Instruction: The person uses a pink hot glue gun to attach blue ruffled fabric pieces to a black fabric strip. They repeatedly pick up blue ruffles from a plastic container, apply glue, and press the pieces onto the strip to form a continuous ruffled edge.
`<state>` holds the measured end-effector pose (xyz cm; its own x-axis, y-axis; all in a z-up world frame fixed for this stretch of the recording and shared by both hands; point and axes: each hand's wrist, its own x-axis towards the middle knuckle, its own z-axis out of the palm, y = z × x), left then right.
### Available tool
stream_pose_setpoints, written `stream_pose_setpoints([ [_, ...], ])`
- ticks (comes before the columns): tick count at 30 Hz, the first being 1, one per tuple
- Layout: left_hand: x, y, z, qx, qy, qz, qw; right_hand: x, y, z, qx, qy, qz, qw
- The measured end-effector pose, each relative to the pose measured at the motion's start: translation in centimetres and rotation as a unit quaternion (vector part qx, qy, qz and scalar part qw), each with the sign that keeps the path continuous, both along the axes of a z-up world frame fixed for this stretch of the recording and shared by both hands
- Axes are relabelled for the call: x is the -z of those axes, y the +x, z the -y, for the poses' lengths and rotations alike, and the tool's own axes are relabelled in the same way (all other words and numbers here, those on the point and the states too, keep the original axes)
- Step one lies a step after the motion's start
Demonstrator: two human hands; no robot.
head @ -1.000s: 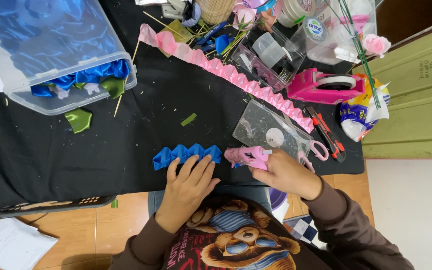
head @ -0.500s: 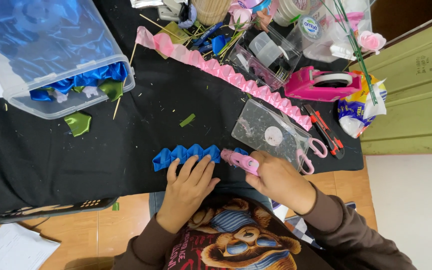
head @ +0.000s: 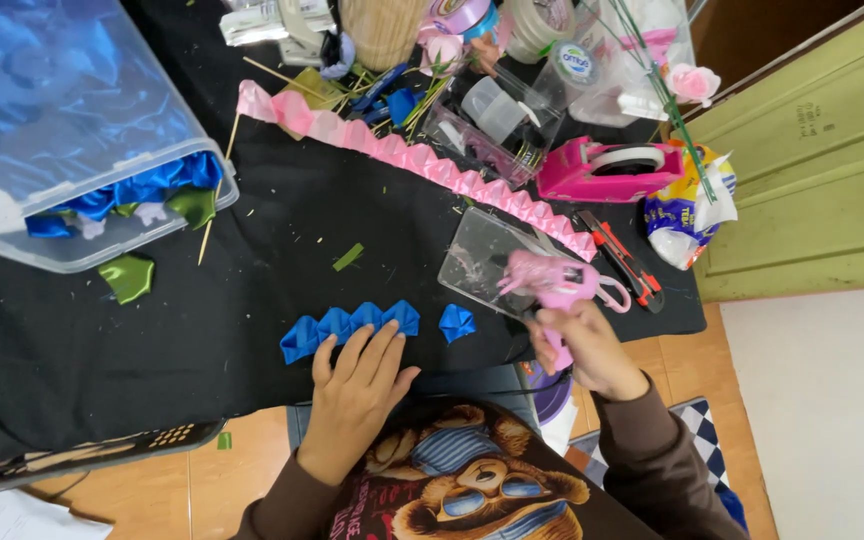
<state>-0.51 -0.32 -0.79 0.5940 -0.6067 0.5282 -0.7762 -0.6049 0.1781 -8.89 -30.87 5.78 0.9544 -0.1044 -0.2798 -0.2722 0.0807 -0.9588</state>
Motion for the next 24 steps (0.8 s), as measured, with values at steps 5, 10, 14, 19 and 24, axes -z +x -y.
stream_pose_setpoints([
  [5, -0.3, 0.0, 0.1, -0.004, 0.001, 0.009, 1.0, -0.1, -0.8, 2.5, 0.095, 0.037, -0.041, 0.994],
  [10, 0.1, 0.0, 0.3, -0.007, 0.001, 0.026, 1.0, 0.3, -0.9, 3.9, 0.103, -0.066, -0.054, 0.991],
  [14, 0.0, 0.0, 0.3, -0.002, 0.001, 0.019, 1.0, -0.2, 0.0, 3.2, 0.126, -0.122, -0.076, 0.982],
  [19, 0.2, -0.1, 0.3, -0.006, 0.007, 0.025, 1.0, -0.3, 0.8, 2.9, 0.11, -0.169, -0.097, 0.975],
  [24, 0.3, 0.0, 0.2, 0.005, -0.014, 0.024, 1.0, -0.8, 1.1, 2.7, 0.068, -0.386, -0.082, 0.916],
])
